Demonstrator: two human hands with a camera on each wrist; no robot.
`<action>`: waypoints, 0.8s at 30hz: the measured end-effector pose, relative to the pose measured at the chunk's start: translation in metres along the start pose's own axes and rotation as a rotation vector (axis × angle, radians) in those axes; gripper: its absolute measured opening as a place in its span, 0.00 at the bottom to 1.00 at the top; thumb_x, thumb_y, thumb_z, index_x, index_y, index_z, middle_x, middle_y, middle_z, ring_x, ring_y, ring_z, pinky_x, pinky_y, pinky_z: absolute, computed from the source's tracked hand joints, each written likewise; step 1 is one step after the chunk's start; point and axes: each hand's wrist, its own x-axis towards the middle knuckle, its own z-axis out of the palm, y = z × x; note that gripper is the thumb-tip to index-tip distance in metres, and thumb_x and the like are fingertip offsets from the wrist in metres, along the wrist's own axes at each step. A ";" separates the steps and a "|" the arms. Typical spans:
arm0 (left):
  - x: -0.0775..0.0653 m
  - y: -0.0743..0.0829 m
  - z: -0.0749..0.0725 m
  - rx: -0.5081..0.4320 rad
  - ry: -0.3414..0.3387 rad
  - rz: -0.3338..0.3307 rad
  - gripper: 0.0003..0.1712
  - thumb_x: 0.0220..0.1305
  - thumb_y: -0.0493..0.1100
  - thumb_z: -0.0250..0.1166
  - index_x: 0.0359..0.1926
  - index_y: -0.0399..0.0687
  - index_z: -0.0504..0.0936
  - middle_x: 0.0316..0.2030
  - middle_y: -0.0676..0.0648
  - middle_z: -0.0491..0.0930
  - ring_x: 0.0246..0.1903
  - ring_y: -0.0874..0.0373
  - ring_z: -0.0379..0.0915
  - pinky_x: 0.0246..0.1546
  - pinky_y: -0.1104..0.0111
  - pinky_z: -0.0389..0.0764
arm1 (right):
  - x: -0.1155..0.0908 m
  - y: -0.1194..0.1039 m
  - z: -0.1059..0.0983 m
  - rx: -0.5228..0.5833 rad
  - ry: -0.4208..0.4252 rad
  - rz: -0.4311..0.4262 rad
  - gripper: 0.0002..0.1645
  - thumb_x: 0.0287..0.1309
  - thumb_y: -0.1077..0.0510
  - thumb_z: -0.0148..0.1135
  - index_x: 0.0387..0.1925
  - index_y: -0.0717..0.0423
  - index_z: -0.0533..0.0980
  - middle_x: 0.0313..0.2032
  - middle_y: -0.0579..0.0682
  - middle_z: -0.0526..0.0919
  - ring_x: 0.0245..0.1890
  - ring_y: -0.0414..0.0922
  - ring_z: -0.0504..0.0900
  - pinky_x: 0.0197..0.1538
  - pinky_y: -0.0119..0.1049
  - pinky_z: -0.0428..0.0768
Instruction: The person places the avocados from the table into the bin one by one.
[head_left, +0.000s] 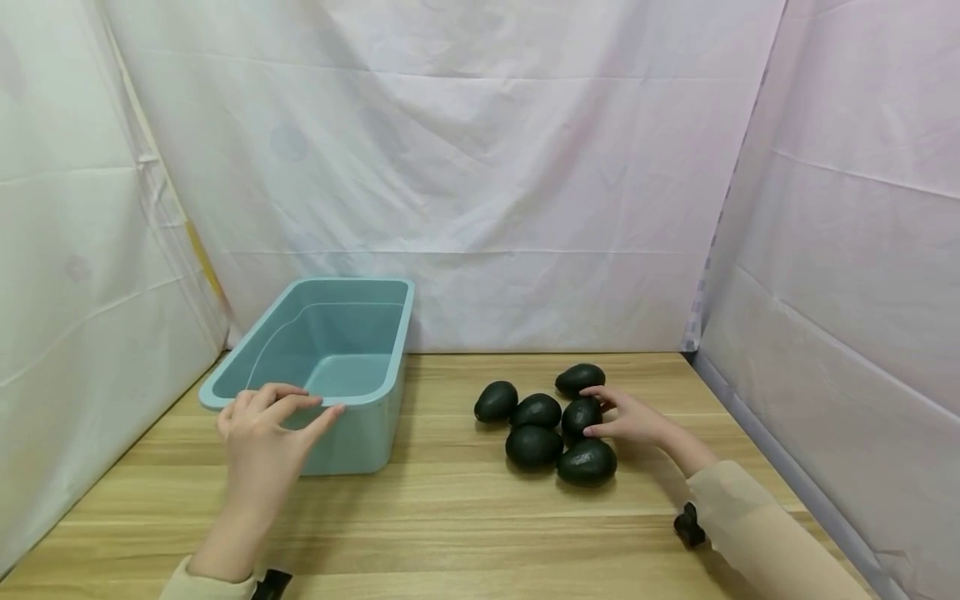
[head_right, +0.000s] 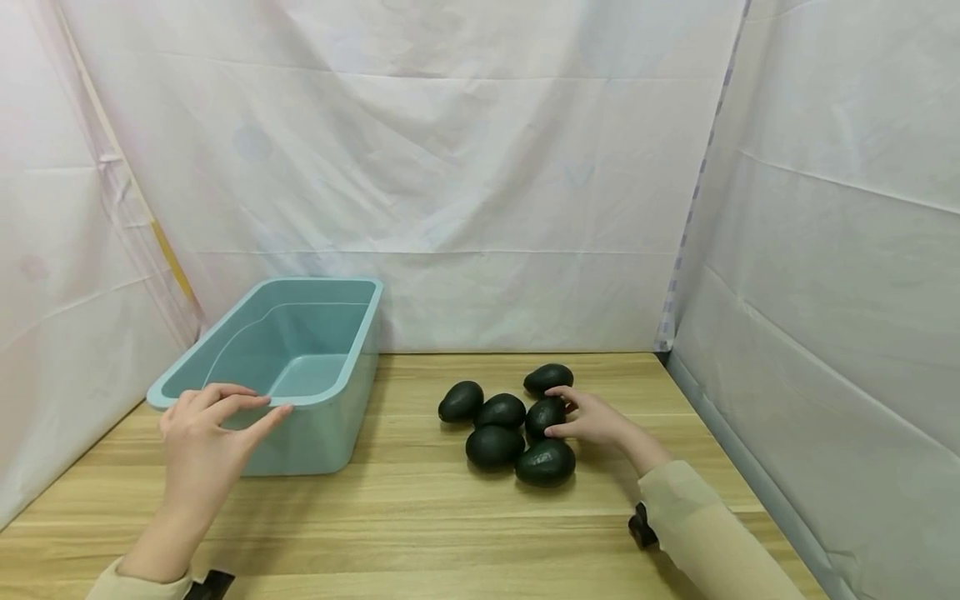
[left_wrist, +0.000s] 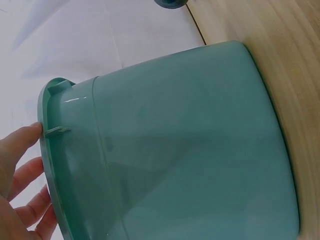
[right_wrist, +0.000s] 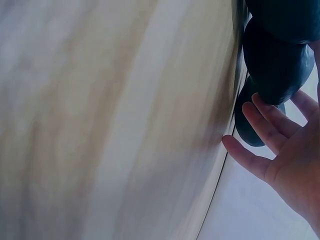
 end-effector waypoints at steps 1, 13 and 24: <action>0.000 0.000 0.000 0.004 -0.001 -0.002 0.16 0.30 0.37 0.83 0.23 0.41 0.86 0.29 0.48 0.79 0.32 0.49 0.65 0.47 0.43 0.53 | 0.000 0.000 0.000 -0.003 0.002 0.000 0.44 0.51 0.43 0.71 0.64 0.59 0.66 0.54 0.60 0.73 0.54 0.59 0.72 0.55 0.59 0.69; 0.001 0.001 0.000 0.000 0.000 -0.004 0.16 0.29 0.37 0.83 0.23 0.40 0.86 0.29 0.47 0.79 0.31 0.49 0.65 0.46 0.45 0.54 | 0.000 0.003 0.000 0.003 -0.003 -0.001 0.43 0.53 0.44 0.70 0.66 0.55 0.65 0.57 0.60 0.72 0.54 0.58 0.72 0.54 0.57 0.70; 0.003 0.002 -0.004 0.038 -0.055 -0.075 0.15 0.31 0.40 0.83 0.21 0.40 0.86 0.27 0.48 0.79 0.31 0.50 0.65 0.45 0.42 0.55 | 0.004 -0.001 0.000 0.005 -0.049 0.044 0.42 0.51 0.44 0.72 0.63 0.54 0.67 0.52 0.56 0.73 0.51 0.57 0.74 0.50 0.50 0.74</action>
